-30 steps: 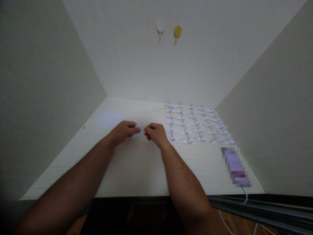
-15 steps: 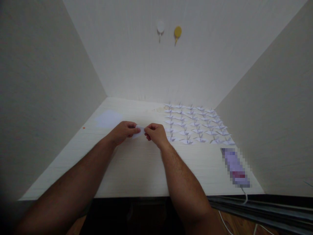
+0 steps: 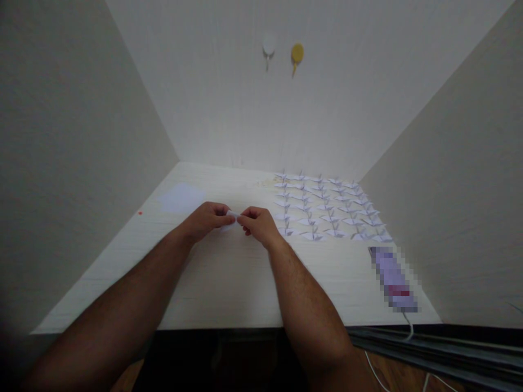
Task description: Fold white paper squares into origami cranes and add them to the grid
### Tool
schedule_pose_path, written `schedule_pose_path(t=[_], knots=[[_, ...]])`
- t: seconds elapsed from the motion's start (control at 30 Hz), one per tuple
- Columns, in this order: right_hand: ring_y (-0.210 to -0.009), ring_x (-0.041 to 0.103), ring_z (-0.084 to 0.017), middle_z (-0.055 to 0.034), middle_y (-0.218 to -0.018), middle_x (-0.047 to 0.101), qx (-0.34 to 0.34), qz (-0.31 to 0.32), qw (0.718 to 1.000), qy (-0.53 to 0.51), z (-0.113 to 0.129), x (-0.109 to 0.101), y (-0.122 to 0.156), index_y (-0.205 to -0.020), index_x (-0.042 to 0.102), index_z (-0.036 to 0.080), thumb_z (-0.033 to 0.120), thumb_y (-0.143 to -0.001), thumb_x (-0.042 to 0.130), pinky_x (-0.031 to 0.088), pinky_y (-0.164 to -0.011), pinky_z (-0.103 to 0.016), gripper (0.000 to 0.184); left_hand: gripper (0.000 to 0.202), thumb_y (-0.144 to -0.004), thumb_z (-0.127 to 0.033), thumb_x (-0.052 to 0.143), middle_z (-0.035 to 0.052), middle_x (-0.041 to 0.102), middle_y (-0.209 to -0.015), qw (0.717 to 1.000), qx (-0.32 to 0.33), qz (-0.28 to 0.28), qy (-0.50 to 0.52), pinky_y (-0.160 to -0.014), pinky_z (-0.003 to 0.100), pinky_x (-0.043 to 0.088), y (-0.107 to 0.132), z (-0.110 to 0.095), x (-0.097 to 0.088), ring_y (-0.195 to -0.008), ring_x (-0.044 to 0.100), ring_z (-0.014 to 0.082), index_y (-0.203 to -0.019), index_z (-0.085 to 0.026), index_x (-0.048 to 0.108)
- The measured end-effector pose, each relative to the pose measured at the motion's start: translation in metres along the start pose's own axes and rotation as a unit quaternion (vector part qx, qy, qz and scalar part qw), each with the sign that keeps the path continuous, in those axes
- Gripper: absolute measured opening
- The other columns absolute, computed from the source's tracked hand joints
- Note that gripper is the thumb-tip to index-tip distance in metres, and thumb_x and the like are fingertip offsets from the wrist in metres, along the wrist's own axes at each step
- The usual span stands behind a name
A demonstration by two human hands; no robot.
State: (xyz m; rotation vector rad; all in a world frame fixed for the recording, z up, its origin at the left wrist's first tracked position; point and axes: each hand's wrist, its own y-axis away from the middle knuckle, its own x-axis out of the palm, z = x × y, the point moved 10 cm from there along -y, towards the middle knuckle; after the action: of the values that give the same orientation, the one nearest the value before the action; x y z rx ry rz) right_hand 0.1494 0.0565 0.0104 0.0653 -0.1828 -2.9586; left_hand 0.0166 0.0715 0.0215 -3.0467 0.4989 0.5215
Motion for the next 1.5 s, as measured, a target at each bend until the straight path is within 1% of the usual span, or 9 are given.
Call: schedule_pose_path(t=[0.17,0.3,0.5,0.7,0.87,0.97,1.07,1.2,1.5], knots=[[-0.046,0.052,-0.009,0.0043,-0.05,0.055,-0.001,0.013,1.0,-0.021,-0.001,0.002,0.0,-0.062,0.059,0.018,0.029,-0.065,0.069,0.043,-0.048,-0.023,0.015,0.037,-0.069,-0.039,0.07,-0.0069,0.036,-0.052,1.0,0.008,0.029,0.003,-0.051,0.026,0.021,0.001,-0.003,0.005,-0.05,0.03,0.0077,-0.054,-0.019,0.043],[-0.044,0.048,-0.008,0.005,-0.048,0.054,-0.026,0.009,1.0,-0.011,0.002,0.001,0.0,-0.06,0.059,0.018,0.03,-0.066,0.069,0.039,-0.048,-0.022,0.017,0.036,-0.067,-0.038,0.071,-0.0069,0.036,-0.052,1.0,0.003,0.027,0.013,-0.051,0.026,0.021,0.002,-0.004,0.006,-0.049,0.03,0.0074,-0.054,-0.019,0.043],[-0.042,0.043,-0.007,0.0046,-0.045,0.052,-0.041,-0.014,0.998,0.047,0.007,-0.004,0.002,-0.056,0.055,0.018,0.036,-0.067,0.072,0.032,-0.046,-0.021,0.026,0.036,-0.064,-0.036,0.071,-0.0075,0.034,-0.049,1.0,-0.017,0.008,0.026,-0.049,0.025,0.02,0.004,-0.004,0.001,-0.047,0.03,0.0071,-0.053,-0.02,0.041],[-0.038,0.037,-0.006,0.0044,-0.043,0.051,-0.011,-0.024,0.993,0.118,0.01,-0.009,0.005,-0.054,0.055,0.018,0.042,-0.067,0.075,0.023,-0.041,-0.022,0.034,0.034,-0.063,-0.034,0.071,-0.0071,0.038,-0.048,0.998,-0.028,-0.004,0.054,-0.048,0.025,0.021,0.003,0.002,-0.007,-0.046,0.032,0.007,-0.053,-0.02,0.042],[-0.039,0.039,-0.006,0.0029,-0.044,0.053,-0.013,0.01,0.991,0.134,0.012,-0.01,0.006,-0.055,0.058,0.017,0.042,-0.07,0.073,0.026,-0.042,-0.022,0.033,0.031,-0.061,-0.034,0.071,-0.0069,0.039,-0.049,0.998,-0.038,-0.002,0.044,-0.048,0.025,0.022,0.002,0.004,-0.009,-0.046,0.033,0.007,-0.053,-0.019,0.045],[-0.045,0.046,-0.008,0.0025,-0.052,0.057,-0.035,-0.004,0.994,0.104,0.014,-0.015,0.005,-0.063,0.063,0.017,0.039,-0.071,0.071,0.034,-0.046,-0.022,0.025,0.031,-0.064,-0.035,0.071,-0.0066,0.039,-0.05,1.0,-0.027,0.007,0.008,-0.049,0.025,0.021,0.002,0.004,-0.006,-0.046,0.033,0.0071,-0.054,-0.019,0.046],[-0.051,0.049,-0.008,0.0025,-0.059,0.06,-0.054,-0.013,0.994,0.097,0.014,-0.014,0.003,-0.071,0.067,0.017,0.035,-0.069,0.072,0.039,-0.051,-0.022,0.019,0.031,-0.066,-0.036,0.07,-0.0063,0.039,-0.051,1.0,-0.011,0.015,-0.023,-0.049,0.025,0.02,0.001,0.002,-0.002,-0.047,0.032,0.0071,-0.055,-0.018,0.047],[-0.054,0.049,-0.008,0.0023,-0.06,0.059,-0.049,-0.006,0.993,0.112,0.01,-0.007,0.003,-0.071,0.067,0.017,0.034,-0.069,0.071,0.039,-0.053,-0.023,0.017,0.034,-0.068,-0.04,0.071,-0.0056,0.04,-0.051,0.998,0.005,0.026,-0.048,-0.048,0.024,0.021,0.002,-0.003,0.006,-0.048,0.032,0.0075,-0.055,-0.018,0.049],[-0.054,0.047,-0.009,0.0033,-0.059,0.057,-0.04,-0.03,0.995,0.086,0.007,-0.008,0.003,-0.065,0.063,0.017,0.033,-0.065,0.07,0.036,-0.052,-0.023,0.017,0.037,-0.069,-0.041,0.07,-0.0058,0.037,-0.051,0.998,0.022,0.027,-0.054,-0.048,0.024,0.021,0.005,-0.012,0.01,-0.049,0.031,0.0072,-0.053,-0.018,0.047]])
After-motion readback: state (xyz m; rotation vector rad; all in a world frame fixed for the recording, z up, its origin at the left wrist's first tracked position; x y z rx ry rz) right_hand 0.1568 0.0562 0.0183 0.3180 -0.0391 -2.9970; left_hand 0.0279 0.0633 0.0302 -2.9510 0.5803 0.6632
